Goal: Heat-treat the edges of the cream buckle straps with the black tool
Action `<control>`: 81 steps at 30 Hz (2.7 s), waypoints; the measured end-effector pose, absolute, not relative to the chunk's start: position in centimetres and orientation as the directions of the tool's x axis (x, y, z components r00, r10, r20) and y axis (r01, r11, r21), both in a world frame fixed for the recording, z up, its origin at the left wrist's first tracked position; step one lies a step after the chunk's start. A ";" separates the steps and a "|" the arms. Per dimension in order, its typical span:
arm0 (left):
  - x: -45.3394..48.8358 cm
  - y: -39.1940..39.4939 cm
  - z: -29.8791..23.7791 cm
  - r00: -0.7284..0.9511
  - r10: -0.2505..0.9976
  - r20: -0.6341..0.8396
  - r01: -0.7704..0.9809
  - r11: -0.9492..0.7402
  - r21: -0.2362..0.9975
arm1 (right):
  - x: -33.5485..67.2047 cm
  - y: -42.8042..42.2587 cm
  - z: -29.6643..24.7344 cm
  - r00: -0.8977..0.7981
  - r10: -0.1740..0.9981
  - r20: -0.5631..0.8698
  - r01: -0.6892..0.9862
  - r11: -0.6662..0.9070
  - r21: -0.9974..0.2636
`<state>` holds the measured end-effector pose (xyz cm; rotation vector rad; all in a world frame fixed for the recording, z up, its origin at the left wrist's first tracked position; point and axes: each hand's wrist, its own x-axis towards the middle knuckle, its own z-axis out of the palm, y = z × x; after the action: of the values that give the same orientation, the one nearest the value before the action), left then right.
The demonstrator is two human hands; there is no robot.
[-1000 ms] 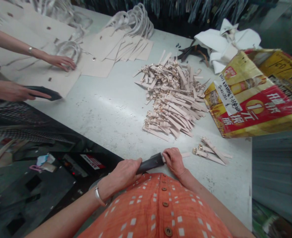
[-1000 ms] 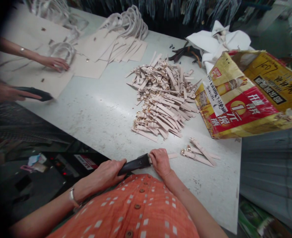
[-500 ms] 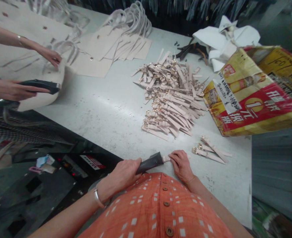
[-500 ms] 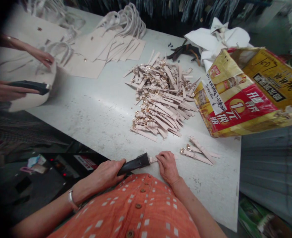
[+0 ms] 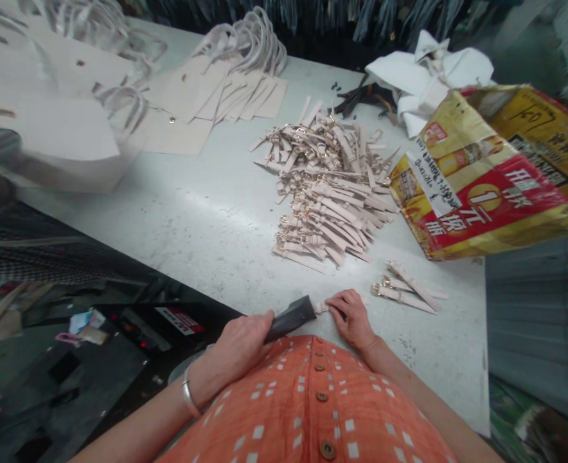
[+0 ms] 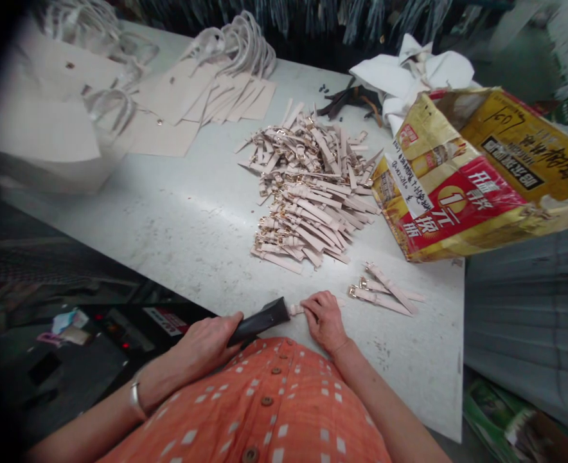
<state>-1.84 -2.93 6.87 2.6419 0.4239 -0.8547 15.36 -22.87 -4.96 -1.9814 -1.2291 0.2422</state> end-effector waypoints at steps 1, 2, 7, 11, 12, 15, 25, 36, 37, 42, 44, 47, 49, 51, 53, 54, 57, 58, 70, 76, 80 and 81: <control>-1.7 -3.0 6.9 0.780 0.174 -0.602 0.372 -0.902 0.221 | 15.3 -22.8 -4.9 0.518 0.824 0.231 0.679 -0.232 -0.697; -1.5 -3.2 7.0 0.786 0.171 -0.593 0.368 -0.901 0.228 | 15.3 -22.8 -4.9 0.521 0.821 0.234 0.679 -0.232 -0.697; -0.8 -3.6 7.0 0.792 0.205 -0.575 0.392 -0.893 0.221 | 15.3 -22.8 -4.9 0.529 0.818 0.227 0.669 -0.237 -0.704; -1.2 -3.6 7.0 0.763 0.258 -0.593 0.432 -0.885 0.171 | 15.6 -23.0 -5.1 0.521 0.822 0.231 0.649 -0.205 -0.733; -1.3 -3.6 7.0 0.763 0.267 -0.589 0.434 -0.886 0.161 | 15.6 -23.1 -5.2 0.518 0.821 0.238 0.642 -0.190 -0.743; -1.9 -3.6 7.1 0.770 0.281 -0.572 0.431 -0.891 0.141 | 15.7 -23.2 -5.6 0.517 0.815 0.261 0.626 -0.152 -0.765; 0.4 -5.7 8.4 0.800 0.128 -0.586 0.304 -0.929 0.213 | 15.7 -23.2 -6.1 0.537 0.798 0.275 0.624 -0.156 -0.765; 1.0 -5.4 8.6 0.772 0.105 -0.627 0.291 -0.935 0.201 | 15.4 -23.1 -5.6 0.621 0.747 0.239 0.551 -0.198 -0.811; 1.0 -5.3 8.8 0.768 0.103 -0.632 0.292 -0.935 0.202 | 15.4 -23.1 -5.6 0.619 0.748 0.241 0.553 -0.196 -0.810; 2.0 -6.0 8.7 0.790 0.087 -0.607 0.249 -0.950 0.188 | 15.5 -23.1 -5.8 0.617 0.748 0.244 0.559 -0.198 -0.805; 2.4 -6.5 8.3 0.794 0.091 -0.601 0.246 -0.952 0.181 | 15.5 -23.2 -5.8 0.614 0.751 0.241 0.558 -0.198 -0.806; 2.5 -6.8 7.6 0.791 0.123 -0.599 0.277 -0.945 0.172 | 15.5 -23.2 -5.7 0.616 0.752 0.235 0.557 -0.205 -0.804; 2.2 -6.7 7.2 0.795 0.158 -0.586 0.310 -0.936 0.168 | 15.5 -23.2 -5.7 0.621 0.750 0.229 0.557 -0.217 -0.802; 1.9 -6.4 6.9 0.805 0.188 -0.562 0.340 -0.923 0.179 | 15.5 -23.2 -5.8 0.623 0.749 0.226 0.558 -0.223 -0.799; 1.7 -6.0 6.6 0.799 0.230 -0.556 0.385 -0.906 0.179 | 15.5 -23.1 -5.9 0.619 0.749 0.235 0.565 -0.217 -0.796; 1.5 -5.7 6.6 0.789 0.253 -0.560 0.408 -0.897 0.170 | 15.5 -23.1 -5.9 0.617 0.748 0.244 0.569 -0.210 -0.795; 1.0 -4.7 6.7 0.758 0.312 -0.573 0.457 -0.881 0.124 | 15.5 -23.1 -5.9 0.612 0.742 0.273 0.579 -0.186 -0.793; 0.7 -4.4 6.8 0.750 0.324 -0.576 0.464 -0.879 0.110 | 15.5 -23.1 -5.9 0.612 0.739 0.280 0.581 -0.181 -0.794; 0.6 -5.9 8.2 0.778 0.176 -0.603 0.368 -0.906 0.210 | 15.5 -23.0 -5.9 0.611 0.746 0.265 0.576 -0.189 -0.795; 1.9 -5.2 7.1 0.781 0.254 -0.570 0.417 -0.892 0.174 | 15.5 -23.0 -5.8 0.614 0.745 0.262 0.580 -0.201 -0.789; 1.3 -3.7 7.1 0.747 0.349 -0.566 0.492 -0.862 0.118 | 15.5 -23.1 -5.9 0.607 0.745 0.277 0.591 -0.191 -0.784; 1.0 -3.5 7.2 0.745 0.352 -0.567 0.494 -0.862 0.114 | 15.5 -23.1 -5.9 0.606 0.746 0.277 0.593 -0.191 -0.783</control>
<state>0.99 -3.49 7.20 2.6884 0.6647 -0.7980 15.52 -23.06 -5.89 -1.8860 -1.0720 0.2034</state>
